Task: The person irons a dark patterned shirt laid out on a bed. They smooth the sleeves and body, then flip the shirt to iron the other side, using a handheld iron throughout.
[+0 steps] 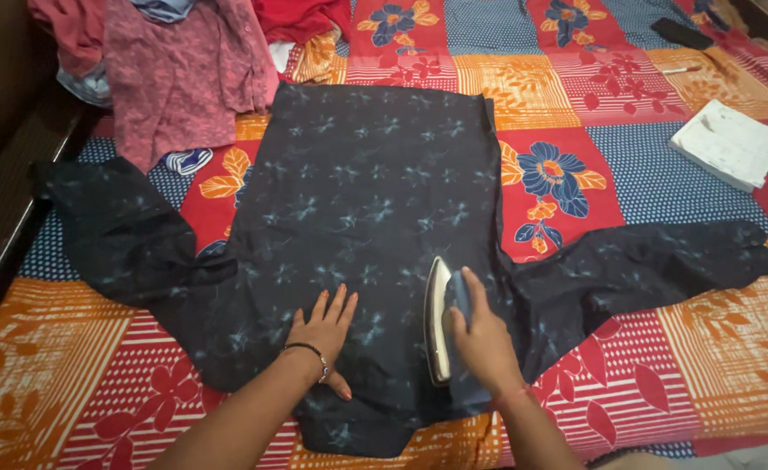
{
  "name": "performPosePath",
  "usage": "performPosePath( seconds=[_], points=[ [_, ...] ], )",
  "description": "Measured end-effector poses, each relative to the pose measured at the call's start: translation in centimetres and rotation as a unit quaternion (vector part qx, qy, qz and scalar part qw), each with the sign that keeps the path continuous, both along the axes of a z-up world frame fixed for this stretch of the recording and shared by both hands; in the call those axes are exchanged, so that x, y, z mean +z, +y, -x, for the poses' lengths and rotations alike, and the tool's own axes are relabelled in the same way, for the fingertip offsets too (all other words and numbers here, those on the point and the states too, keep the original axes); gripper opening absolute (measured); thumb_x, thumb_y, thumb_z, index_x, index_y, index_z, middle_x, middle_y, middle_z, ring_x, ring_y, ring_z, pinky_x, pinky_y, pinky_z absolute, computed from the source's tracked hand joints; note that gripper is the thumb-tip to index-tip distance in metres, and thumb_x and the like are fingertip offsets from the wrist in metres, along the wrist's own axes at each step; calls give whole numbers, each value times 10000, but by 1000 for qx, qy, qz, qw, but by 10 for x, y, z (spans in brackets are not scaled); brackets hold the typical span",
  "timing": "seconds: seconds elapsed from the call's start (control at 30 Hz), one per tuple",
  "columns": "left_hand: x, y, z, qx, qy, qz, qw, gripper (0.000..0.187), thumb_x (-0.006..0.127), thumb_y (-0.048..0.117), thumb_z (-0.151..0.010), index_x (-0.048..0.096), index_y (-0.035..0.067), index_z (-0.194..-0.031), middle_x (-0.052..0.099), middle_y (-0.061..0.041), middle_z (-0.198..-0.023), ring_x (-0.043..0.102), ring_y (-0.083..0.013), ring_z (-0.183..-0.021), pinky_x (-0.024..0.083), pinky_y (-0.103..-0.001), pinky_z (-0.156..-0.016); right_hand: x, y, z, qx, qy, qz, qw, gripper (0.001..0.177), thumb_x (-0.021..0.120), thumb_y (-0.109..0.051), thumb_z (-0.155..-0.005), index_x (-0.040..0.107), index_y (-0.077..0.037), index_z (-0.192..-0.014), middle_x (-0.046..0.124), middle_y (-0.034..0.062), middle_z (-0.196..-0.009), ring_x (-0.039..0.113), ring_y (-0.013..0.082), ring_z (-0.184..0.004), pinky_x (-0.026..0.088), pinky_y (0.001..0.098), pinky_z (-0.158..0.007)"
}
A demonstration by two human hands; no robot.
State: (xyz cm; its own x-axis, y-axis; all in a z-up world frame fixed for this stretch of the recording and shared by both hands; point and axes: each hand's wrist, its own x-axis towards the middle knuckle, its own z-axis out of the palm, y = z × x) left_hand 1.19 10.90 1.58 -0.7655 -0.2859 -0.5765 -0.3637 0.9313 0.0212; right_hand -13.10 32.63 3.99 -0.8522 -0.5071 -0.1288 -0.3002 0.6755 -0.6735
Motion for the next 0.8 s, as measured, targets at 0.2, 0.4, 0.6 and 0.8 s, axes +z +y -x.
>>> performPosePath(
  seconds=[0.2,0.4,0.6,0.8],
  points=[
    [3,0,-2,-2,6,-5,1000,1728,995,631,-422,-138,134,-1628,-148,-120,-1724,-22,-376,-1582,220,-640,-1209,2,4,-9,5,-18,-18,1000,721,587,-292,-925,263,-400,-1560,721,300,-1018,682,498,-1012,542,534,-851],
    [-1,-1,-3,5,11,-12,1000,1715,1004,605,-430,-135,149,-1629,-144,-112,-1725,-23,-368,-1583,212,-640,-1212,0,6,6,3,13,-22,1000,697,591,-285,-933,291,-389,-1554,725,297,-990,688,500,-995,536,543,-842],
    [-4,0,-13,-11,47,6,999,1679,964,675,-458,-107,127,-1629,-107,-147,-1720,10,-383,-1575,237,-631,-1199,-7,10,9,-6,10,8,1000,689,578,-259,-932,296,-362,-1553,713,297,-988,690,509,-966,548,542,-806],
    [-5,-3,-12,-8,49,-3,999,1662,970,661,-462,-91,144,-1633,-97,-132,-1723,9,-372,-1579,227,-623,-1205,-8,15,-6,24,7,2,1000,694,578,-279,-925,295,-373,-1551,723,301,-936,703,500,-949,547,537,-804]
  ],
)
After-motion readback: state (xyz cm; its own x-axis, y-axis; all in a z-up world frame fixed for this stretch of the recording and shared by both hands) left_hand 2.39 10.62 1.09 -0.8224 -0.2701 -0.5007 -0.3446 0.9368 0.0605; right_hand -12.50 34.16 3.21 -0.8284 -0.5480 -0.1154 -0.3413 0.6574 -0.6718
